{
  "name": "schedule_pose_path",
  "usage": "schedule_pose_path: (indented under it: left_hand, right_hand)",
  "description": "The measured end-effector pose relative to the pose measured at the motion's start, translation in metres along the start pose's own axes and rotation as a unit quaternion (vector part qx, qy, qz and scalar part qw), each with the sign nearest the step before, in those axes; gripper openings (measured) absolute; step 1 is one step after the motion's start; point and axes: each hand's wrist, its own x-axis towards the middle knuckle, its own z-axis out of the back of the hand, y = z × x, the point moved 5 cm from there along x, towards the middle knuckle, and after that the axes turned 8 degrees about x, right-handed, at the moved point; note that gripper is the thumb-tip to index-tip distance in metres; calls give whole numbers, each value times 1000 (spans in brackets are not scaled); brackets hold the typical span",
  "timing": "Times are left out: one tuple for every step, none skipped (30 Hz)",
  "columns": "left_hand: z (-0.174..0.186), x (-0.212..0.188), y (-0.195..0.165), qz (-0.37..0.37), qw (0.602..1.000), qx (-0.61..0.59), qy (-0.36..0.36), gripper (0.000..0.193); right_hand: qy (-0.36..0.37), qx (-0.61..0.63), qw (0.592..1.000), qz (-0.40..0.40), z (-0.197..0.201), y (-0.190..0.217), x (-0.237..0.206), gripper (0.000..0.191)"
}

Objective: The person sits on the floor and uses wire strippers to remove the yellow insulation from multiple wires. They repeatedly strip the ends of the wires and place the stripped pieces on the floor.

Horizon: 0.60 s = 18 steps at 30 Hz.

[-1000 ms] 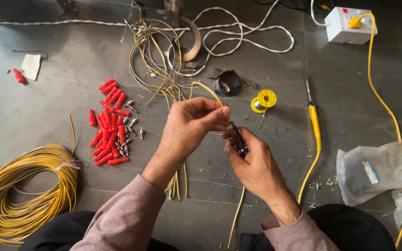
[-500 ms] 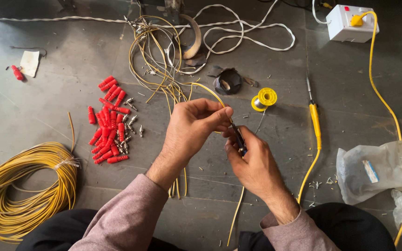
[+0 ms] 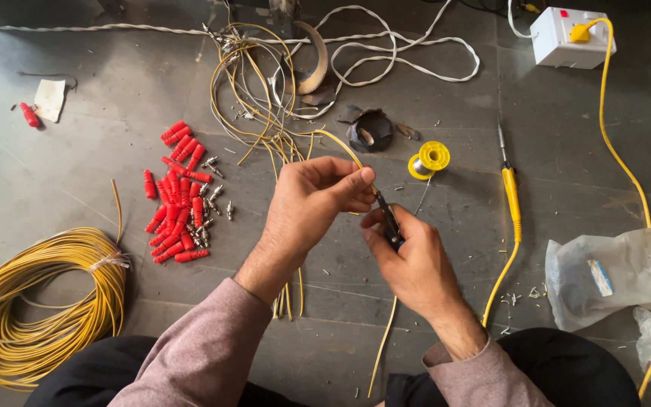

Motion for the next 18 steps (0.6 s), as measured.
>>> schedule_pose_path:
  left_hand:
    - [0, 0, 0, 3, 1000, -5, 5, 25]
    - [0, 0, 0, 5, 1000, -9, 10, 25]
    - [0, 0, 0, 8, 1000, -14, 16, 25]
    - [0, -1, 0, 10, 1000, -11, 17, 25]
    - [-1, -1, -1, 11, 1000, -8, 19, 25]
    - [-1, -2, -2, 13, 1000, -5, 20, 25]
    - [-1, -3, -2, 17, 1000, 3, 21, 26]
    - [-1, -3, -2, 21, 999, 11, 22, 26]
    - [-2, -4, -3, 25, 999, 19, 23, 26]
    - [-2, -5, -2, 33, 999, 23, 27, 26]
    - [-3, -6, -2, 41, 998, 27, 31, 26]
    - [-3, -6, -1, 49, 998, 31, 35, 26]
    - [-4, -7, -1, 54, 997, 27, 38, 26]
    - [-4, -6, 0, 58, 997, 22, 42, 26]
    - [-4, -6, 0, 63, 997, 17, 45, 26]
    - [-4, -6, 0, 66, 997, 21, 47, 25]
    - [-3, -6, -1, 68, 996, 24, 49, 25]
    - [-2, -5, -1, 70, 996, 28, 52, 25]
  right_hand:
    - [4, 14, 1000, 17, 0, 1, 0, 17]
    - [7, 19, 999, 37, -1, 2, 1, 19]
    - [9, 24, 998, 57, -1, 4, 1, 21]
    - [12, 28, 997, 77, -1, 5, 2, 23]
    - [14, 24, 997, 68, 0, 4, 2, 23]
    - [16, 20, 998, 60, 0, 4, 2, 23]
    - [19, 17, 998, 51, 0, 3, 2, 23]
    - [23, 18, 999, 45, 0, 3, 2, 24]
    - [26, 19, 999, 39, 0, 3, 2, 24]
    - [29, 20, 999, 33, -1, 3, 1, 25]
    - [33, 26, 998, 38, -1, 4, 2, 26]
    - [37, 32, 998, 43, -1, 5, 2, 26]
    - [42, 37, 997, 47, -2, 6, 2, 27]
    - [43, 41, 997, 41, -2, 5, 2, 27]
    - [45, 44, 997, 34, -2, 5, 2, 27]
    - [48, 48, 997, 28, -2, 4, 2, 26]
    - [53, 55, 997, 25, -3, 3, 2, 27]
    - [57, 62, 996, 22, -4, 3, 2, 28]
